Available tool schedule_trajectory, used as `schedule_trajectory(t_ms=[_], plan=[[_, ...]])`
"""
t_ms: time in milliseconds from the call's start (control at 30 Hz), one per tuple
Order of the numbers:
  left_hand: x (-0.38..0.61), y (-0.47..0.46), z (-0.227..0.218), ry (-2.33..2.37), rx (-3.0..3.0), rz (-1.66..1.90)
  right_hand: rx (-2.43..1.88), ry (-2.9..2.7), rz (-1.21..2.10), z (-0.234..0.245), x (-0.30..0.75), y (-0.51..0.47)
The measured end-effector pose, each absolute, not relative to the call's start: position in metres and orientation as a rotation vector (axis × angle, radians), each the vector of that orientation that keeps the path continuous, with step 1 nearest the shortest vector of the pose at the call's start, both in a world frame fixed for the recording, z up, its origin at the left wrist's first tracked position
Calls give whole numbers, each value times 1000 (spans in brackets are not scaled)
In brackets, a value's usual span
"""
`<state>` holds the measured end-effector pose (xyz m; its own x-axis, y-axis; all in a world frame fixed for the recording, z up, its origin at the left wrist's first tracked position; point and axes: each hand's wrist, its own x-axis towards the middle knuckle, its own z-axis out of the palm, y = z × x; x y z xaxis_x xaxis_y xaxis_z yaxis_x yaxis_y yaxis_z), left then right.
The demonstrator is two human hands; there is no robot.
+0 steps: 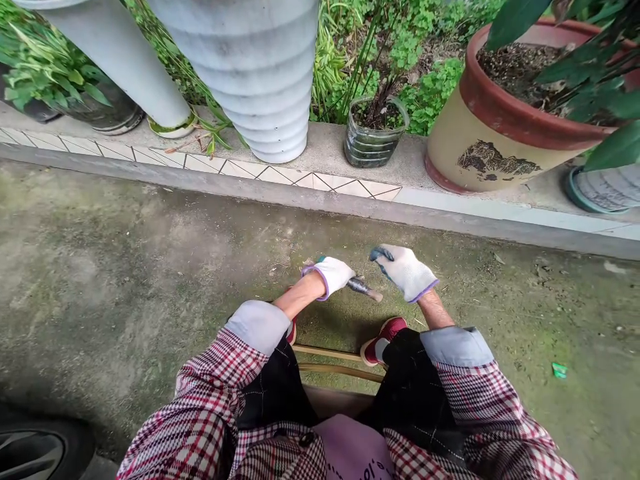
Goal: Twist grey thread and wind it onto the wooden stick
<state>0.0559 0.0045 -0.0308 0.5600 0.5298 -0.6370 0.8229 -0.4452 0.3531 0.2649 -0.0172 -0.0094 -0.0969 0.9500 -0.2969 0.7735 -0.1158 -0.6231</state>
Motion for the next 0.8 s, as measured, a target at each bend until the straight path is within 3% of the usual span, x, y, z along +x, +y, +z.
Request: schedule_trajectory(t_ms=[200, 400, 533, 633, 800], plan=[[36, 13, -12, 903, 1908, -17, -1968, -1814, 996, -11, 283, -1], [31, 33, -19, 1186, 1416, 413, -1792, -1908, 1227, -14, 248, -13], [22, 48, -33, 1437, 1652, 235, -1755, -2016, 1256, -15, 228, -27], [15, 54, -39, 1616, 1943, -148, -1732, -2079, 1256, -11, 227, -33], [30, 40, -42, 1386, 2144, -527, -1770, -1976, 1127, -4, 250, -25]])
